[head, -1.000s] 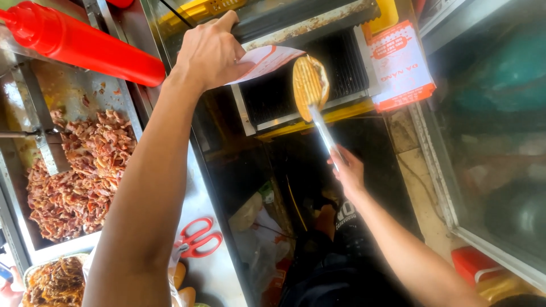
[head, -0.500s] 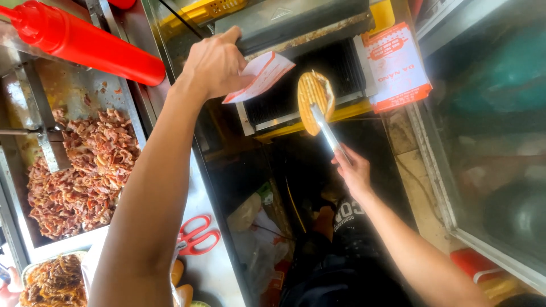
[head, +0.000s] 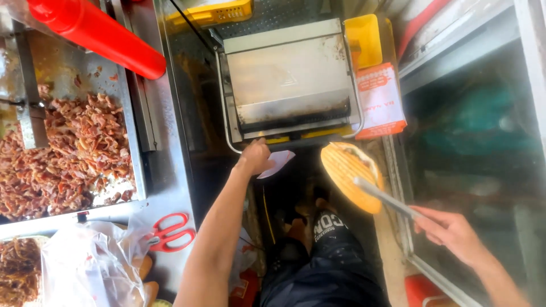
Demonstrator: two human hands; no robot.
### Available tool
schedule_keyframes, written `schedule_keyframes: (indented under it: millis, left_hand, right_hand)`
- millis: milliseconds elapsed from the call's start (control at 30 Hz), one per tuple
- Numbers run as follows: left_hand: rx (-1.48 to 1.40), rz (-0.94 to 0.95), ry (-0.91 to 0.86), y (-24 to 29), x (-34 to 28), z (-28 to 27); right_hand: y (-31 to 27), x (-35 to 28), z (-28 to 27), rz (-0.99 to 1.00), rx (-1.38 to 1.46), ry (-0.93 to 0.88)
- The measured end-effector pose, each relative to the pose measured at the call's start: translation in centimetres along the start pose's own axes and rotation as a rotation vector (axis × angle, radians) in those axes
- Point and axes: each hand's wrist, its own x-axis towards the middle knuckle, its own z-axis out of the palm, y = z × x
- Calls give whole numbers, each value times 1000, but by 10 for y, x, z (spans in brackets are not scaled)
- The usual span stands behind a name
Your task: Prepare a banh mi sandwich by adding meat, vegetables, and sauce, and using a toaster press.
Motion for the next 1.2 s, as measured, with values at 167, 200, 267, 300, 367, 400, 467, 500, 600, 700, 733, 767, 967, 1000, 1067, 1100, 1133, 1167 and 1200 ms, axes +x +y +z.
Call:
schedule_keyframes:
  millis: [167, 200, 267, 300, 367, 400, 467, 500, 600, 700, 733, 767, 967, 1000, 1067, 1100, 1133, 1167, 1200]
  left_hand:
    - [-54, -138, 107, 11, -2, 22]
    - [-126, -139, 202, 13, -7, 26]
    - [-359, -228, 289, 56, -40, -45]
    - [-588, -277, 370, 78, -56, -83]
    - [-854, -367, 591, 94, -98, -151]
    - [-1135, -408, 781, 106, -124, -182]
    - [-1054, -432, 1010, 102, -162, -233]
    - [-980, -431, 1188, 102, -185, -257]
    - [-564, -496, 1463, 102, -248, -297]
    - [-288, -567, 1490, 110, -281, -299]
    - [-281, -581, 1507, 113, -285, -294]
    - [-167, -632, 1490, 115, -289, -290]
    - [71, -791, 1455, 140, -306, -259]
    - [55, -813, 1474, 144, -309, -255]
    - [106, -792, 1512, 126, -333, -233]
    - [160, -765, 1538, 117, -346, -222]
    - [162, -787, 1540, 116, -358, -219]
    - [129, -797, 1584, 115, -370, -217]
    - [101, -805, 1630, 113, -382, -217]
  right_hand:
    - [-83, 36, 29, -134, -80, -101]
    - [-102, 41, 38, -186, -114, -145]
    - [-128, 53, 51, -229, -113, -244]
    - [-143, 59, 59, -263, -95, -315]
    - [-175, 72, 76, -365, -183, -441]
    - [-189, 74, 87, -441, -257, -524]
    - [-222, 80, 109, -423, -275, -620]
    - [-238, 81, 122, -383, -284, -671]
    - [-305, 34, 161, -546, -764, -502]
    - [-338, -19, 203, -496, -867, -485]
    - [-335, -26, 213, -510, -880, -497]
    - [-331, -32, 223, -597, -853, -530]
    - [-311, -86, 305, -811, -925, -534]
    - [-305, -90, 319, -855, -898, -564]
    - [-292, -97, 334, -871, -901, -567]
    - [-285, -100, 342, -881, -894, -568]
    - [-281, -111, 348, -882, -904, -587]
    - [-279, -120, 354, -903, -934, -579]
    - [-278, -129, 361, -927, -960, -573]
